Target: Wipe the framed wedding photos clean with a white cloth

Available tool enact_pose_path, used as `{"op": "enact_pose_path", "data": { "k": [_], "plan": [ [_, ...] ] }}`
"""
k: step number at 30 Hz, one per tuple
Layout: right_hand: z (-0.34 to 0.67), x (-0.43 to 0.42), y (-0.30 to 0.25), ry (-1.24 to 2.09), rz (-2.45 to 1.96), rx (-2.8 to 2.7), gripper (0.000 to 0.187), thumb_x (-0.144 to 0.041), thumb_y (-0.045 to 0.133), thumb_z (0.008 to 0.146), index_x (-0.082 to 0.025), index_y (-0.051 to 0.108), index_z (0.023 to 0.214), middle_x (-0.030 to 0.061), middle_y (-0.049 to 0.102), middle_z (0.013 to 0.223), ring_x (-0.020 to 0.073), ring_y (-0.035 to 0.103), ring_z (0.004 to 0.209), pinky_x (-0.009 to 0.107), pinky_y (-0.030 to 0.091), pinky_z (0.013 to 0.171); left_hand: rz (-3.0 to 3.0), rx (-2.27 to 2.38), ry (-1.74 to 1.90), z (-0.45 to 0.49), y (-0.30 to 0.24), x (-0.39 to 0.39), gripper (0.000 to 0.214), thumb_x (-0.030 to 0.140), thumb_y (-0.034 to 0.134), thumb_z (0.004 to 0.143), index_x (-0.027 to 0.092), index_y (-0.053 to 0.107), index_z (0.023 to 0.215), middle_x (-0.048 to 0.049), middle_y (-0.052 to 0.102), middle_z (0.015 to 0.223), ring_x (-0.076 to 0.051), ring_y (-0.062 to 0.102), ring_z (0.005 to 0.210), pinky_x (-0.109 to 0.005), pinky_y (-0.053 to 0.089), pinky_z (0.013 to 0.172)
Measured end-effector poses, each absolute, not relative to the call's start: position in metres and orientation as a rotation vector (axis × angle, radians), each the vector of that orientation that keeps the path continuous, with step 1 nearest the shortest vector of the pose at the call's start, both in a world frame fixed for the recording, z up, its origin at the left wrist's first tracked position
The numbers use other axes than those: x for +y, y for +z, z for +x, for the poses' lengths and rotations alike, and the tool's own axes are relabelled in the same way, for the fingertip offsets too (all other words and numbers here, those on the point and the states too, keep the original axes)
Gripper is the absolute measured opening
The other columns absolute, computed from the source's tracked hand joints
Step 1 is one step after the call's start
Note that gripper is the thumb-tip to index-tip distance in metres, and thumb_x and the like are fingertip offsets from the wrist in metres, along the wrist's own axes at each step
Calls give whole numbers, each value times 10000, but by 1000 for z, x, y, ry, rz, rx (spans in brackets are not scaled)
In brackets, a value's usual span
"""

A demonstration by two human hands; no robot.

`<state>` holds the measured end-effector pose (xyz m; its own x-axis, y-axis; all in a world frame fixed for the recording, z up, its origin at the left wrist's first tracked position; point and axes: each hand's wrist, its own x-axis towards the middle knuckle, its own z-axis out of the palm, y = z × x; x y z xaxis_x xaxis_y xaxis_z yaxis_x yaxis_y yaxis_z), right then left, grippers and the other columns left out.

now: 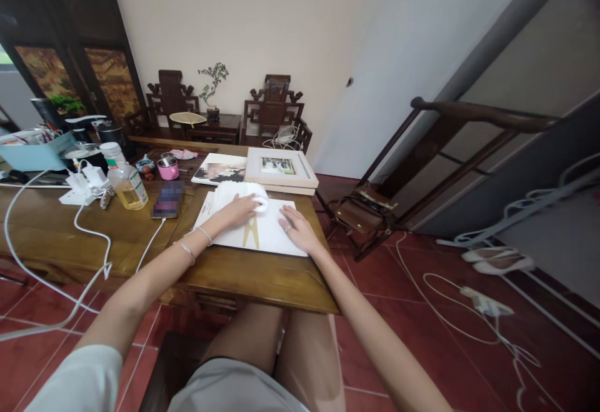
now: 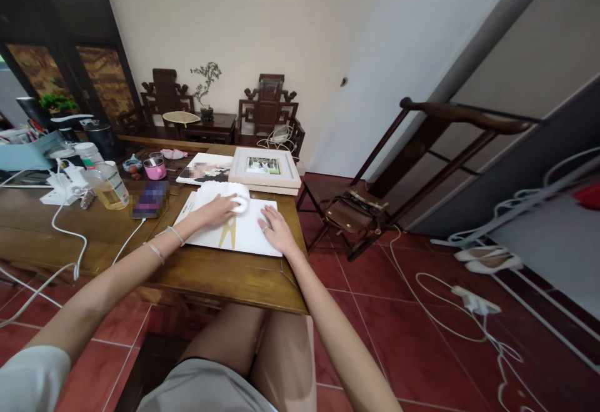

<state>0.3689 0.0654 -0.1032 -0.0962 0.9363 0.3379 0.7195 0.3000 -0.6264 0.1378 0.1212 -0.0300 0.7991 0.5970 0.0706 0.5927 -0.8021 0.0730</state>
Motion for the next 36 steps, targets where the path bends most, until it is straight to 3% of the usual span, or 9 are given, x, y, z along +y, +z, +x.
{"op": "enact_pose_path", "data": {
  "k": [2, 5, 12, 17, 23, 30, 36],
  "plan": [
    [370, 66, -104, 387, -1468, -1857, 469, -377, 443, 916, -181, 573, 1322, 100, 491, 1449, 255, 372, 1396, 482, 250, 1177, 2975, 1023, 98, 151, -35, 107, 435, 16, 372, 880, 162, 563, 1243, -168, 409, 1481, -283, 291, 1425, -614, 280, 1082],
    [371, 67, -106, 372, -1453, -1857, 480, -307, 430, 901, -158, 561, 1339, 101, 496, 1444, 248, 382, 1391, 460, 250, 1185, 3064, 1016, 0, 156, -36, 71, 501, -64, 356, 819, 153, 590, 1205, -185, 385, 1492, -292, 272, 1434, -651, 264, 1075],
    [368, 66, -105, 364, -1440, -1852, 466, -259, 460, 872, -174, 592, 1312, 81, 537, 1408, 254, 415, 1370, 469, 273, 1181, 3083, 841, -81, 135, -24, 5, 379, 39, 423, 874, 165, 592, 1189, -188, 385, 1491, -318, 285, 1426, -632, 330, 1055],
    [369, 64, -105, 381, -1484, -1882, 477, -276, 437, 889, -138, 577, 1324, 107, 497, 1439, 254, 383, 1390, 475, 254, 1186, 2983, 964, -34, 146, -25, 48, 415, 34, 432, 872, 171, 549, 1245, -179, 386, 1494, -292, 285, 1428, -627, 315, 1064],
    [374, 63, -107, 410, -1441, -1885, 462, -272, 445, 887, -205, 583, 1323, 53, 515, 1429, 237, 395, 1384, 472, 253, 1189, 2962, 1032, 48, 169, -37, 95, 494, -25, 389, 836, 174, 554, 1257, -153, 306, 1543, -294, 217, 1452, -699, 201, 1073],
    [372, 63, -107, 404, -1417, -1883, 485, -227, 436, 865, -219, 580, 1328, 39, 521, 1425, 240, 394, 1385, 476, 256, 1191, 3062, 842, -34, 162, -26, 23, 427, 33, 443, 801, 157, 658, 1149, -177, 442, 1450, -369, 306, 1399, -714, 240, 1057],
    [370, 62, -106, 387, -1408, -1886, 493, -211, 417, 858, -167, 586, 1319, 66, 511, 1432, 242, 387, 1388, 457, 260, 1189, 3056, 781, -81, 155, -19, 8, 403, 67, 440, 811, 153, 652, 1142, -168, 411, 1479, -341, 288, 1415, -681, 268, 1068]
  ]
}}
